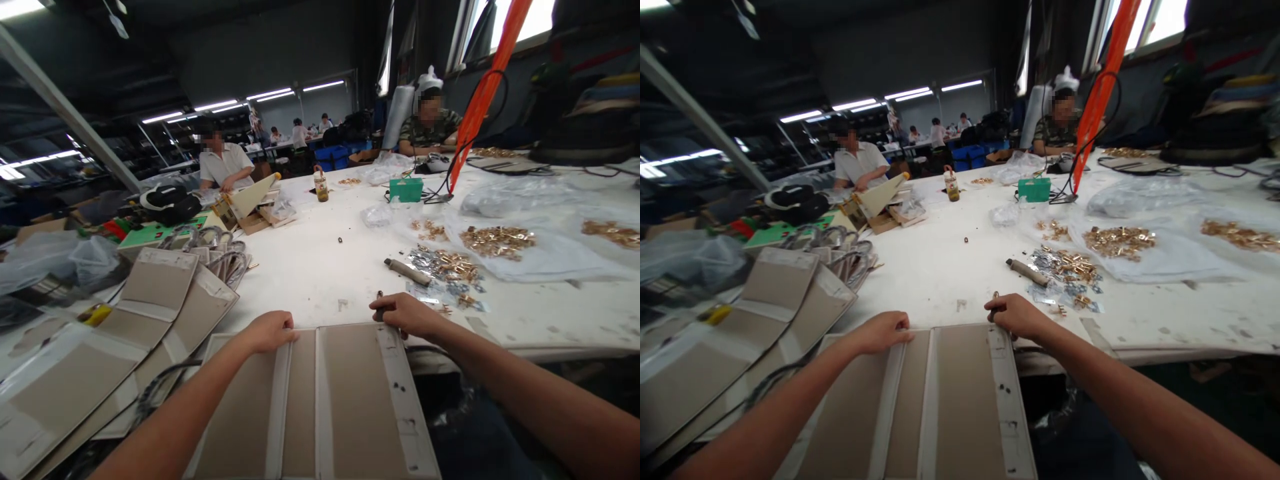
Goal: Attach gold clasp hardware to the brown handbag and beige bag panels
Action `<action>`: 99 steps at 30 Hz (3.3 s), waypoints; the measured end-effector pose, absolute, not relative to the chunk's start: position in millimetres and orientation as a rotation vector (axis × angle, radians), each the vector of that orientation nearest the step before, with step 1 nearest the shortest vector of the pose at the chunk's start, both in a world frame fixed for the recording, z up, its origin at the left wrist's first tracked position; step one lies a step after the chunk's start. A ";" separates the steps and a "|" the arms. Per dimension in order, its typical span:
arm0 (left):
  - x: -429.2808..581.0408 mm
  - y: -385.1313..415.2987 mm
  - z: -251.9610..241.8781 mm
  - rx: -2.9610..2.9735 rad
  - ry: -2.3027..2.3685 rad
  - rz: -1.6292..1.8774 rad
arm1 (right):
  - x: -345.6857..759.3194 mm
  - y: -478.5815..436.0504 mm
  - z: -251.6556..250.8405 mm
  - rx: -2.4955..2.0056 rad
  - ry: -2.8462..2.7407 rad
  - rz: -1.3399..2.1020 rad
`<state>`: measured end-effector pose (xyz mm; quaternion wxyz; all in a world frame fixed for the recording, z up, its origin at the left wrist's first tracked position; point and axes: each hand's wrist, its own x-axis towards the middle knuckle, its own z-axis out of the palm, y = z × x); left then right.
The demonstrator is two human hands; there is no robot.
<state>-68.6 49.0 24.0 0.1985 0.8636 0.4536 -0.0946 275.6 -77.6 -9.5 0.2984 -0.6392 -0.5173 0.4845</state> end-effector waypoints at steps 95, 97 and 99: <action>39.8 -59.3 -53.3 2.627 0.710 0.414 | 484.4 -161.2 -61.5 -2.445 -1.518 0.281; 39.4 -59.4 -53.5 2.620 0.704 0.416 | 485.2 -160.8 -55.3 -2.475 -1.486 0.285; 38.8 -59.8 -53.9 2.606 0.702 0.419 | 481.3 -164.2 -45.0 -2.513 -1.434 0.293</action>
